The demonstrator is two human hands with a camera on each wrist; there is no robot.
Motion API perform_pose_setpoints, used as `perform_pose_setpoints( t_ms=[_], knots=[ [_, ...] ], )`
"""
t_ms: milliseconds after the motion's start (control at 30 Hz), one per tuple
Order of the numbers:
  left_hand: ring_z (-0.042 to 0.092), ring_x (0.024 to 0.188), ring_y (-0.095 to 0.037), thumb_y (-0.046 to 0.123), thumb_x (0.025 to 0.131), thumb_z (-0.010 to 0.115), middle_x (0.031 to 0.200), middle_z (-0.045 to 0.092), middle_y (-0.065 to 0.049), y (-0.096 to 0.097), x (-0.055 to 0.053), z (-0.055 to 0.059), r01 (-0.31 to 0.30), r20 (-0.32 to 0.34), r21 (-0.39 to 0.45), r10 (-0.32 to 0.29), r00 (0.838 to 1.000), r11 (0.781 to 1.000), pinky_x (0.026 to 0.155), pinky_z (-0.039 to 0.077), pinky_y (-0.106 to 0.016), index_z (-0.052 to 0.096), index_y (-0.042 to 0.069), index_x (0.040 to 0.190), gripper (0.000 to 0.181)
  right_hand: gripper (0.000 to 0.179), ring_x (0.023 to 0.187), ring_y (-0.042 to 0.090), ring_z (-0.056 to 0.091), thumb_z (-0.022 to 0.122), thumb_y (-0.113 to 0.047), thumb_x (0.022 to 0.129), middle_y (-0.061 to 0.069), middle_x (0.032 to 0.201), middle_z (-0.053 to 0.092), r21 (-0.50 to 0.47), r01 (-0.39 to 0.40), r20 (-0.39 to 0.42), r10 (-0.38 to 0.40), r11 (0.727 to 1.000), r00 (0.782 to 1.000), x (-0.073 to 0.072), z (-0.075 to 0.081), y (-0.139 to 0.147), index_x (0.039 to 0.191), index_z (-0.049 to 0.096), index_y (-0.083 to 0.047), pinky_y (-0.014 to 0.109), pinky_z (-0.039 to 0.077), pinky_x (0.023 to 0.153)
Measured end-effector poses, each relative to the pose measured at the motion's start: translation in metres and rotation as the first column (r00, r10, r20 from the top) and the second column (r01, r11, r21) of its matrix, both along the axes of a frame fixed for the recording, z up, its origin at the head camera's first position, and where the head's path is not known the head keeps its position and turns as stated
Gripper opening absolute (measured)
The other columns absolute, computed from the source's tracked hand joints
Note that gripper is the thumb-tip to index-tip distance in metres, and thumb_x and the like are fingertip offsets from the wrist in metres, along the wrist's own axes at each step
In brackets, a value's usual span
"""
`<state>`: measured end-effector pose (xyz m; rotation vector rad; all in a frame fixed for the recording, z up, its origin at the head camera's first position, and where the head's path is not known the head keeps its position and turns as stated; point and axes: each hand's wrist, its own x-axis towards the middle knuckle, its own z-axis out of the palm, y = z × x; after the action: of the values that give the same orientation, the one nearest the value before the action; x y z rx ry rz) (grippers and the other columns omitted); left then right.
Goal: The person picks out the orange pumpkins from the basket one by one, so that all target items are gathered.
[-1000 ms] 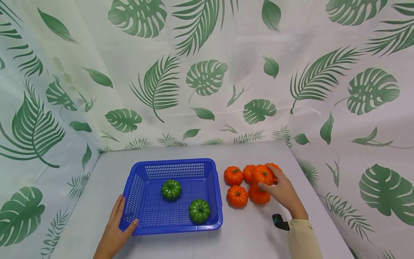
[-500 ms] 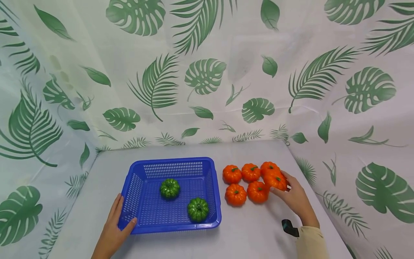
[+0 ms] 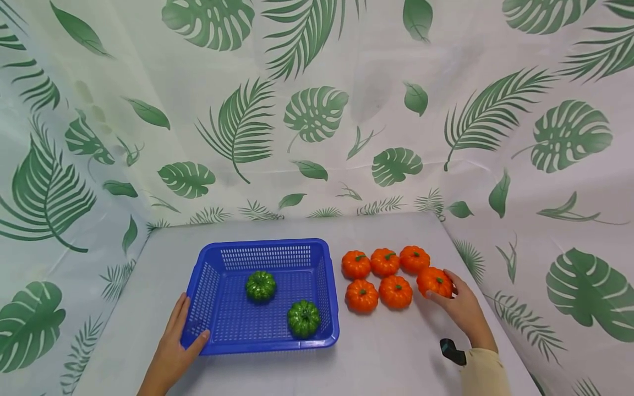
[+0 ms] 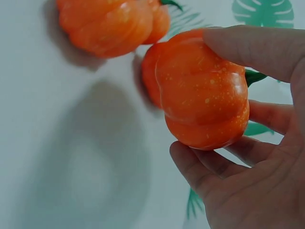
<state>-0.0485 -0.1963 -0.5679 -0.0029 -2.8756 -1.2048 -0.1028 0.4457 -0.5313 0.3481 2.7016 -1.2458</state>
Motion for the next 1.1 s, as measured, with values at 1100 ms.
perform_pose_setpoints(
  t_ms=[1100],
  knots=[
    [0.014, 0.16, -0.05, 0.046, 0.101, 0.072, 0.179, 0.004, -0.015, 0.005, 0.002, 0.002, -0.042, 0.034, -0.006, 0.042, 0.999, 0.999, 0.119, 0.023, -0.07, 0.011, 0.005, 0.172, 0.102, 0.099, 0.151, 0.063, 0.013, 0.064, -0.041, 0.105, 0.042, 0.167, 0.008, -0.021, 0.078, 0.108, -0.075, 0.997, 0.991, -0.018, -0.035, 0.0, 0.167, 0.003, 0.007, 0.076, 0.018, 0.119]
  ],
)
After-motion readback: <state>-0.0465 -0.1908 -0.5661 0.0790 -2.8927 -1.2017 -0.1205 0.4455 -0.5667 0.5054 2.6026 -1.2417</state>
